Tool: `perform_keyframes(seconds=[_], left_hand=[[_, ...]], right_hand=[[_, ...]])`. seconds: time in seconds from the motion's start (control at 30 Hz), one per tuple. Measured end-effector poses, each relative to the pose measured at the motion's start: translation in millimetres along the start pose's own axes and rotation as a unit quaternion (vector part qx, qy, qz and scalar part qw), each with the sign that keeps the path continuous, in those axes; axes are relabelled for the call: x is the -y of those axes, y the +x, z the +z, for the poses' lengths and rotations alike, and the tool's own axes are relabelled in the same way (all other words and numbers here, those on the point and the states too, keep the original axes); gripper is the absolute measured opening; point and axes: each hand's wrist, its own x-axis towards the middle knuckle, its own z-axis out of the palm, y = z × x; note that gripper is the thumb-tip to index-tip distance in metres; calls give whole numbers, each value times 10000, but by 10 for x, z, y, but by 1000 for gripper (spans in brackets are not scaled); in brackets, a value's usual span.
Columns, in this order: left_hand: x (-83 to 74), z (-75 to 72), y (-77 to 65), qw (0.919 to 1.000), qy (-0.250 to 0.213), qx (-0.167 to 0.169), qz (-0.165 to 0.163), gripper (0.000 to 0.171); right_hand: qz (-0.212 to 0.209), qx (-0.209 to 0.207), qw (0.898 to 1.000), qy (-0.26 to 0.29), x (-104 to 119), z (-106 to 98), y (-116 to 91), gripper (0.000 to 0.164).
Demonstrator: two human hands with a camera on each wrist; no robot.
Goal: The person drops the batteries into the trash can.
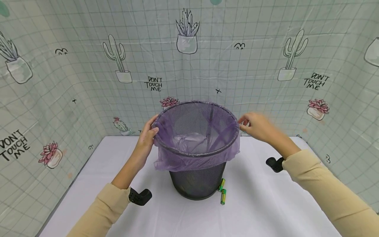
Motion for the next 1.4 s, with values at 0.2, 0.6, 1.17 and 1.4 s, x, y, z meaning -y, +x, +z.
perform_keyframes(seconds=[0.2, 0.6, 1.17, 1.4], left_hand=[[-2, 9, 2, 10000, -22, 13, -4, 56], [0, 12, 19, 10000, -48, 47, 51, 56], [2, 3, 3, 9999, -102, 32, 17, 56], [4, 2, -11, 10000, -87, 30, -30, 56]], right_hand=[[-95, 60, 9995, 306, -124, 349, -196, 19], [326, 407, 9924, 1116, -196, 822, -530, 19], [746, 610, 9785, 1822, -83, 1267, -905, 24], [1045, 821, 9617, 2399, 27, 1409, -1032, 31]])
